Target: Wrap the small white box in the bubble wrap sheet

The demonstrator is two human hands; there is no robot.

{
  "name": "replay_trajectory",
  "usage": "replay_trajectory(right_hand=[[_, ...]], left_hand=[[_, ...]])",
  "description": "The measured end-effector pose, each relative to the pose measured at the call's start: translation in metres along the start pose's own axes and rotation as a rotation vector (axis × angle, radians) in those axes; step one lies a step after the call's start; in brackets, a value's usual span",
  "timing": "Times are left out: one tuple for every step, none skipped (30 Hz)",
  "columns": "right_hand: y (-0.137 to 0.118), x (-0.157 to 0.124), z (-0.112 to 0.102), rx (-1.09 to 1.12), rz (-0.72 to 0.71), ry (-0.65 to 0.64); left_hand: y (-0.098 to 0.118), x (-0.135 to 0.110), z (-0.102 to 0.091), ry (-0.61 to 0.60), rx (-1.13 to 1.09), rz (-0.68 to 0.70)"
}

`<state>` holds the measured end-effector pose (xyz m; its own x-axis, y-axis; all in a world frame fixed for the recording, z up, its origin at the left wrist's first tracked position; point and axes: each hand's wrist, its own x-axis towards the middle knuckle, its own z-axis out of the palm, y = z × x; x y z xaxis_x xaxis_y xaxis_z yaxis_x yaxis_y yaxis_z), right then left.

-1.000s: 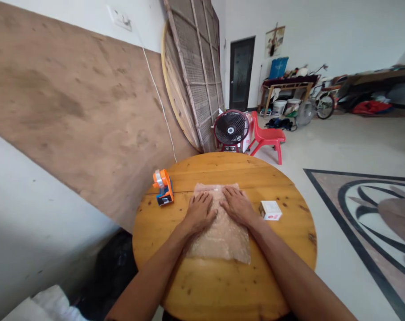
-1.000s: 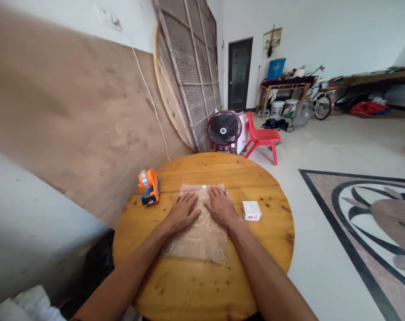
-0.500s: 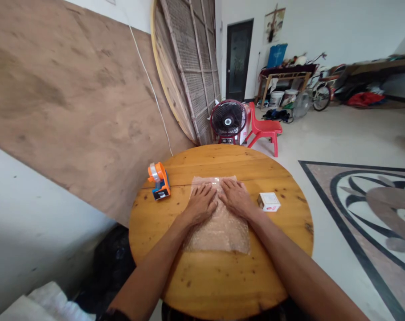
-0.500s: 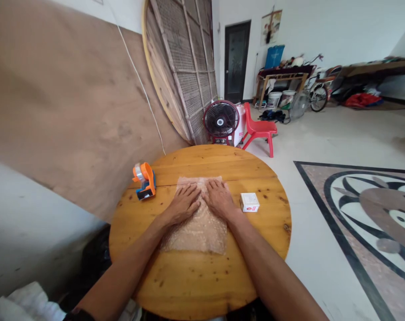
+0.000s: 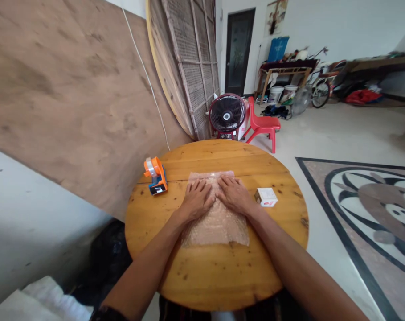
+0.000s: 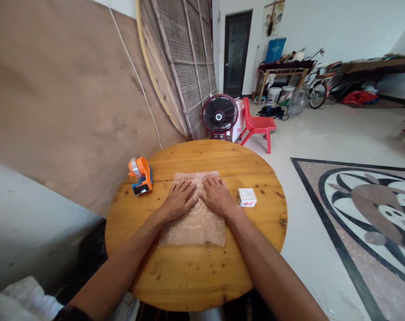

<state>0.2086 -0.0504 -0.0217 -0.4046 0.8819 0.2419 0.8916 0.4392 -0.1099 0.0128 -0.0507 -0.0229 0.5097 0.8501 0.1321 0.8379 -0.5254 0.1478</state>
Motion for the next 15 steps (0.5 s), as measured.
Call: replay_trajectory(right_hand=[[0.001,0.000,0.000,0.001,0.010,-0.005],[0.002,0.000,0.001,0.000,0.019,-0.009],[0.003,0.000,0.001,-0.001,0.029,-0.011],[0.004,0.000,0.001,-0.003,0.036,-0.013],[0.004,0.000,0.002,-0.005,0.044,-0.014],[0.005,0.000,0.002,-0.007,0.051,-0.017],[0.005,0.000,0.002,-0.009,0.057,-0.019],[0.005,0.000,0.002,-0.010,0.059,-0.021],[0.005,0.000,0.002,-0.013,0.060,-0.022],[0.005,0.000,0.002,-0.015,0.061,-0.022],[0.004,0.000,0.002,-0.018,0.061,-0.021],[0.004,0.000,0.002,-0.020,0.061,-0.020],[0.004,0.000,0.001,-0.022,0.062,-0.019],[0.004,0.000,0.001,-0.023,0.062,-0.018],[0.004,0.000,0.001,-0.022,0.063,-0.018]], left_hand=[[-0.002,-0.001,0.000,0.003,0.007,-0.016],[-0.004,-0.002,0.000,0.006,0.015,-0.033],[-0.006,-0.003,0.000,0.009,0.026,-0.052],[-0.008,-0.004,-0.001,0.012,0.037,-0.074],[-0.010,-0.004,-0.001,0.017,0.048,-0.100],[-0.011,-0.005,-0.001,0.022,0.058,-0.127],[-0.012,-0.005,-0.001,0.026,0.067,-0.155],[-0.013,-0.005,-0.001,0.029,0.073,-0.181],[-0.013,-0.005,-0.001,0.030,0.077,-0.203],[-0.013,-0.004,0.000,0.032,0.080,-0.222],[-0.013,-0.004,0.000,0.035,0.081,-0.236],[-0.012,-0.004,0.000,0.039,0.082,-0.245],[-0.012,-0.004,0.000,0.045,0.082,-0.254],[-0.011,-0.004,0.000,0.056,0.085,-0.262],[-0.010,-0.004,-0.001,0.073,0.089,-0.272]])
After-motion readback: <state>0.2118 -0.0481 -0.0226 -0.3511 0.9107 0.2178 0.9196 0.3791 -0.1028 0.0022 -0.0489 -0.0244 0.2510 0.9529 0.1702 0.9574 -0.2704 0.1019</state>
